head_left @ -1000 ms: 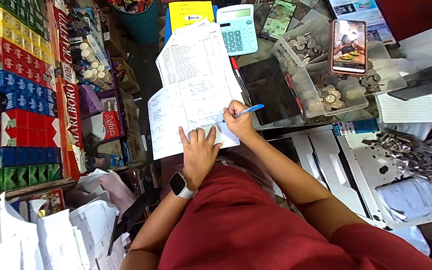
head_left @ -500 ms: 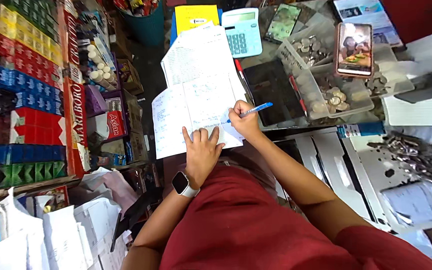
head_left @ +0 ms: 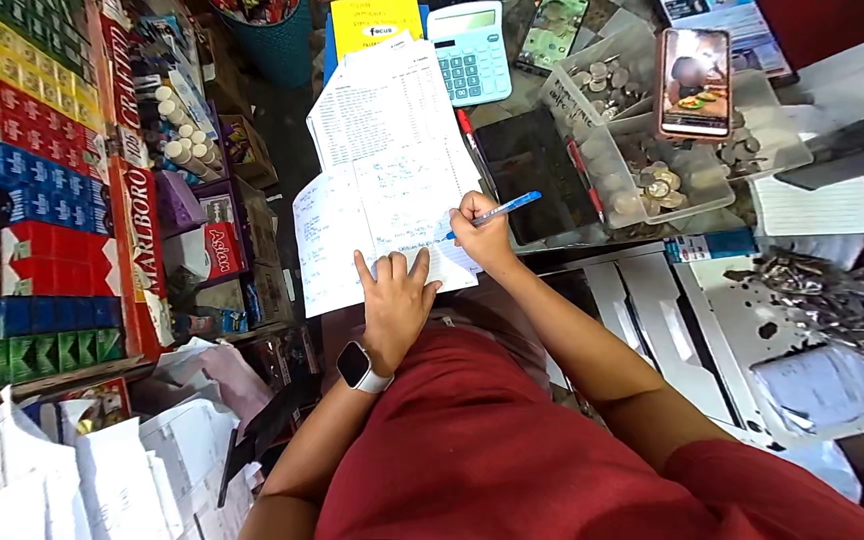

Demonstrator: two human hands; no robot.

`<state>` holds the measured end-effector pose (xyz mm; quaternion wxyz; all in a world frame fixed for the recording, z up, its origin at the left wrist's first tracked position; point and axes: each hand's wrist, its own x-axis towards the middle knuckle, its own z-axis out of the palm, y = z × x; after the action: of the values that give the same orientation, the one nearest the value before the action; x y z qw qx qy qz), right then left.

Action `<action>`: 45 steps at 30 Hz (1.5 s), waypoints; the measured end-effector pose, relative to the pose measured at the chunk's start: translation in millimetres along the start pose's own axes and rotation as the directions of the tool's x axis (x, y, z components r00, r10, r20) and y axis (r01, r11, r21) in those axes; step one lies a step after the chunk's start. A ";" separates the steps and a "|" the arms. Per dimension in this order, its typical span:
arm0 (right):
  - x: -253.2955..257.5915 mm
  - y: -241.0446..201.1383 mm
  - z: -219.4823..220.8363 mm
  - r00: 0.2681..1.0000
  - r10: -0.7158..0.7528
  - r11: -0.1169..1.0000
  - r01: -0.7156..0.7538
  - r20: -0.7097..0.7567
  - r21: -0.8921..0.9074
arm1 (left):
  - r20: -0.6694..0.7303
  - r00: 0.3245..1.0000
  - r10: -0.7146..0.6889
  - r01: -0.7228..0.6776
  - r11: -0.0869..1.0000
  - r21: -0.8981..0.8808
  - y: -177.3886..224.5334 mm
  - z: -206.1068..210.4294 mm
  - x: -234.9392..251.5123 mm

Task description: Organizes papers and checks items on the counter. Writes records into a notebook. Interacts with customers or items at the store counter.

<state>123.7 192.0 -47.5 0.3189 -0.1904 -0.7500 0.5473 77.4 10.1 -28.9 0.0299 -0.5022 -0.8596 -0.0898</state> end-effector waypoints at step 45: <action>19.4 -28.5 1.1 0.960 0.276 0.948 -0.280 0.049 0.154 | -0.009 0.997 -0.073 0.072 0.994 -0.083 -5.9 -2.6 -4.4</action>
<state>110.7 194.1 -15.6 0.2427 -0.2605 -0.6738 0.6475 74.3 3.0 -27.7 0.0112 -0.4710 -0.8726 -0.1292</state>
